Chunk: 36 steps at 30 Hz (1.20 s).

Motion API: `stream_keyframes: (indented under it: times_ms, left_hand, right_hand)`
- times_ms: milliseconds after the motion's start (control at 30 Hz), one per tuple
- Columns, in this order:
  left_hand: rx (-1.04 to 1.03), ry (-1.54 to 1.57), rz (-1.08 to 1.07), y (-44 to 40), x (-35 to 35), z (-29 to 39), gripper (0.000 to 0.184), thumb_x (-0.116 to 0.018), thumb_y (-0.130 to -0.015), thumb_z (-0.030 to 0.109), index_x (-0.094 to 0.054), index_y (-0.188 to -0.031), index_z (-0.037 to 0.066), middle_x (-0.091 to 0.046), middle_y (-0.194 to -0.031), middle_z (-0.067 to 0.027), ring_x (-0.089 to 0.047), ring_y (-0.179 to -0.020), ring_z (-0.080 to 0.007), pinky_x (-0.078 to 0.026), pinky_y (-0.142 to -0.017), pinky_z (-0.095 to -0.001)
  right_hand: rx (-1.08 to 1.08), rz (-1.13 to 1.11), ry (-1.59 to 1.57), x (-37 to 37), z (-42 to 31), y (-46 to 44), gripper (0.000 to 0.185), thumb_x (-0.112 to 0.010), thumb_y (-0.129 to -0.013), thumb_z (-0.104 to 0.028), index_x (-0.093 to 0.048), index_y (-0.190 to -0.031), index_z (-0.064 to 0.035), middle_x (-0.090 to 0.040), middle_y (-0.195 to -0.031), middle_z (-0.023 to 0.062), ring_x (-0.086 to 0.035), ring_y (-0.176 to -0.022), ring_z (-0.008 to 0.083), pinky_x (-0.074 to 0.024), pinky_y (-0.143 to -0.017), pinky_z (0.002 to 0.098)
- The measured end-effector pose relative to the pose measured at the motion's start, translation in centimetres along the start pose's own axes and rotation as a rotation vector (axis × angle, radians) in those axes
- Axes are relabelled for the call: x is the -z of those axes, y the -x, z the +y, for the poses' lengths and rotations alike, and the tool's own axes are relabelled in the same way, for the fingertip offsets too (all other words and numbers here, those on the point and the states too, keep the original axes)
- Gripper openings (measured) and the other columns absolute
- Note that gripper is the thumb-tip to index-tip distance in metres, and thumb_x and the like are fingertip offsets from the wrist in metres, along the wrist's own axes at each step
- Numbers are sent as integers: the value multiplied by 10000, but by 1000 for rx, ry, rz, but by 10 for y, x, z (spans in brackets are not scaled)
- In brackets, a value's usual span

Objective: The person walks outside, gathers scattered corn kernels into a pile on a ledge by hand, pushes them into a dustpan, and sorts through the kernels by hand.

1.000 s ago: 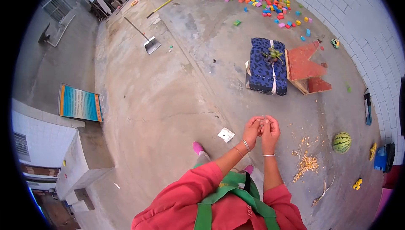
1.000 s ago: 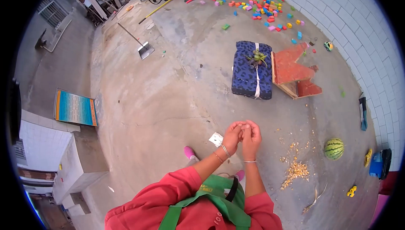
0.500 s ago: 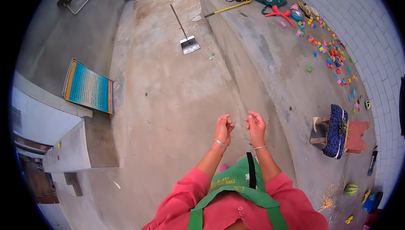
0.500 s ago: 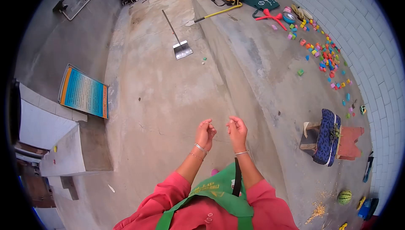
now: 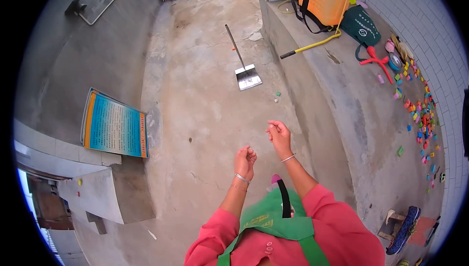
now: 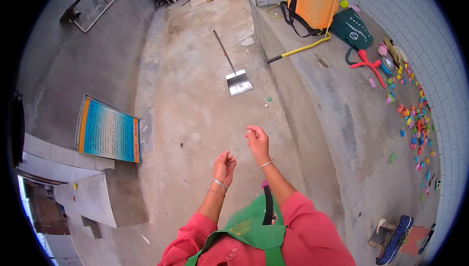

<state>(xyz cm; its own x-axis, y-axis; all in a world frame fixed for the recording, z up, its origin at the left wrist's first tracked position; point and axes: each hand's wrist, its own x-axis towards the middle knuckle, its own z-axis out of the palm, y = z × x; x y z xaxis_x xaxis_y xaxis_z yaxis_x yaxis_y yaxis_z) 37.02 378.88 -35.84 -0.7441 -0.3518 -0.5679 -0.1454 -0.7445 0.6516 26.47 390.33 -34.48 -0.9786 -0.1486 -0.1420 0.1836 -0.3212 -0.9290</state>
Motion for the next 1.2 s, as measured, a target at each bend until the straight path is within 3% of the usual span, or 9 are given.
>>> stream_keyframes:
  times_ms: [433,733,867,900,967,1033,1067,1133,1200]
  left_hand:
    - [65,16,-21,-290,-3,220,123,-477,-920,153,-528,-979,59,-566,-768,-26,-567,-698,-138,-492,-660,-275]
    - [144,-75,-66,-456,-43,334,106,-472,-915,130,-530,-972,62,-569,-776,-22,-565,-696,-130,-496,-670,-277]
    - [194,-94,-72,-531,-59,351,101,-473,-911,126,-531,-968,66,-571,-778,-21,-564,-696,-134,-493,-667,-276]
    - [209,-106,-40,-549,-62,356,99,-481,-912,129,-527,-971,65,-568,-766,-21,-560,-690,-132,-486,-666,-274]
    - [224,-155,-36,-608,-83,376,98,-489,-913,132,-524,-974,64,-565,-755,-21,-556,-683,-129,-480,-665,-273]
    - [270,-201,-10,-639,-84,384,105,-486,-917,137,-519,-981,61,-565,-764,-26,-556,-689,-130,-482,-662,-272]
    - [294,-217,-25,-659,-90,390,105,-486,-917,137,-519,-981,61,-565,-764,-26,-556,-689,-130,-482,-662,-272]
    - [252,-293,-38,-697,-106,409,106,-482,-921,143,-515,-986,66,-566,-764,-24,-554,-676,-137,-491,-660,-270]
    - [267,-308,-48,-728,-116,423,103,-484,-922,141,-516,-984,66,-565,-765,-25,-555,-681,-132,-492,-653,-257]
  right_hand:
    - [27,32,109,-207,34,-329,163,-514,-895,-110,-575,-1017,-21,-612,-796,42,-470,-540,41,-386,-467,181]
    - [13,182,123,-275,67,-529,178,-521,-876,-111,-575,-1017,-17,-610,-822,44,-503,-544,55,-409,-458,195]
    - [-37,303,269,-293,100,-633,394,-548,-848,-89,-451,-1225,-31,-548,-1148,125,-583,-635,111,-485,-493,233]
    - [-85,317,284,-297,111,-663,542,-565,-831,-81,-341,-1323,-52,-440,-1297,160,-608,-686,151,-499,-511,249]
    - [369,432,748,-285,178,-749,637,-597,-807,-78,-291,-1366,-73,-392,-1346,177,-624,-746,174,-515,-554,273]
    - [547,568,1044,-296,193,-772,665,-613,-802,-87,-280,-1377,-80,-376,-1358,186,-625,-751,183,-517,-575,279]
    - [349,497,826,-310,177,-786,599,-637,-783,-125,-360,-1310,-57,-454,-1267,186,-567,-934,239,-466,-748,306]
    - [165,445,616,-325,178,-826,541,-660,-765,-163,-441,-1243,-33,-531,-1175,185,-508,-1118,294,-414,-922,333]
    - [-140,343,364,-322,200,-850,272,-652,-807,-183,-569,-1037,-64,-631,-929,105,-603,-743,200,-486,-697,286]
